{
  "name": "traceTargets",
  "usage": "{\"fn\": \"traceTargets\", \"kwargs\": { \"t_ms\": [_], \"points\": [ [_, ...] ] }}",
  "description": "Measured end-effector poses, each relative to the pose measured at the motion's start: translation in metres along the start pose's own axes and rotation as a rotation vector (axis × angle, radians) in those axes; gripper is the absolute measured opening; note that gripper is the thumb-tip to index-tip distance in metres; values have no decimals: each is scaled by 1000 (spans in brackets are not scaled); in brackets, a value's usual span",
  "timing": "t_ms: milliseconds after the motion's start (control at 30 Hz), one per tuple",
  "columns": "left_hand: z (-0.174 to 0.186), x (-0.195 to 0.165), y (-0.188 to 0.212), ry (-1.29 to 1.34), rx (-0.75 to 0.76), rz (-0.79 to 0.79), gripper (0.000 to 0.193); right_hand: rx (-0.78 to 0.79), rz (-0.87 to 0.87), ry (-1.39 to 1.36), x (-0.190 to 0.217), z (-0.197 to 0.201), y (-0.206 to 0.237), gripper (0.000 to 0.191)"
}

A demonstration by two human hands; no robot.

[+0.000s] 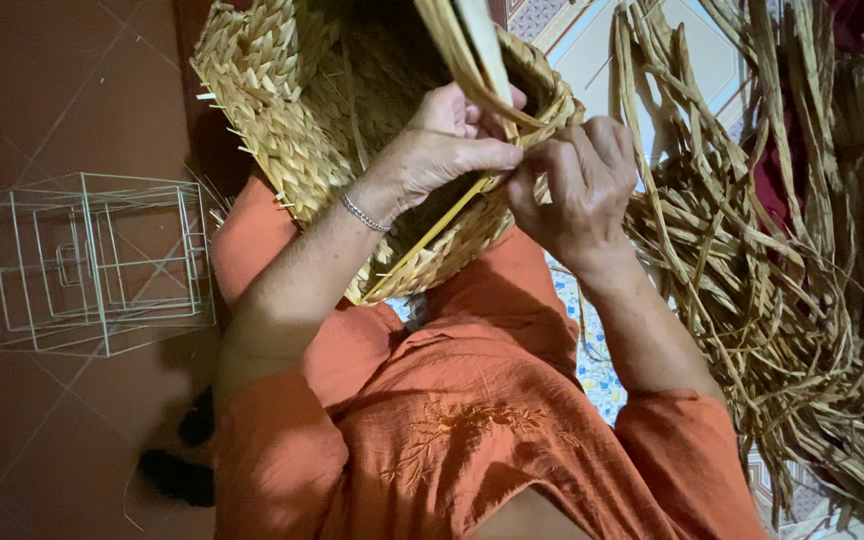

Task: The person weaves a rectangular basket using dried palm leaves, interlacing strips through the existing weave to form the sides. They repeatedly pull and tuck the strips to secure the structure.

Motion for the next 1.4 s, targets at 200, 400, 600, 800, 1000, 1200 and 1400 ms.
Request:
{"fn": "traceTargets", "kwargs": {
  "t_ms": [200, 400, 600, 800, 1000, 1200, 1400],
  "points": [
    [13, 8, 13, -33, -108, -104, 47, 151, -55, -41, -14, 19, 49, 22],
    [17, 8, 12, -149, -156, -214, 40, 297, -190, -6, -35, 23, 157, 20],
    [16, 1, 18, -197, -142, -201, 25, 498, -401, 94, -62, 9, 280, 17],
    [4, -22, 27, -392, -213, -258, 27, 846, -609, 222, -69, -9, 355, 22],
    [-28, -57, 56, -810, -299, -575, 18, 971, -527, 206, -67, -23, 272, 42],
    [-63, -62, 68, -1199, -219, -767, 28, 251, -436, -458, -24, -14, 113, 29],
    [-72, -49, 70, -1317, -236, -735, 27, 178, -463, -436, -27, -26, 91, 22]
  ]
}}
Point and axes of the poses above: each hand's wrist, its own y-axis away from the middle knuckle, its own z-axis out of the back of the hand, x = y × z, the point moved 9 cm from there along -y, towards the middle knuckle, and after that the axes turned 4 degrees about y, right-handed, at the moved point
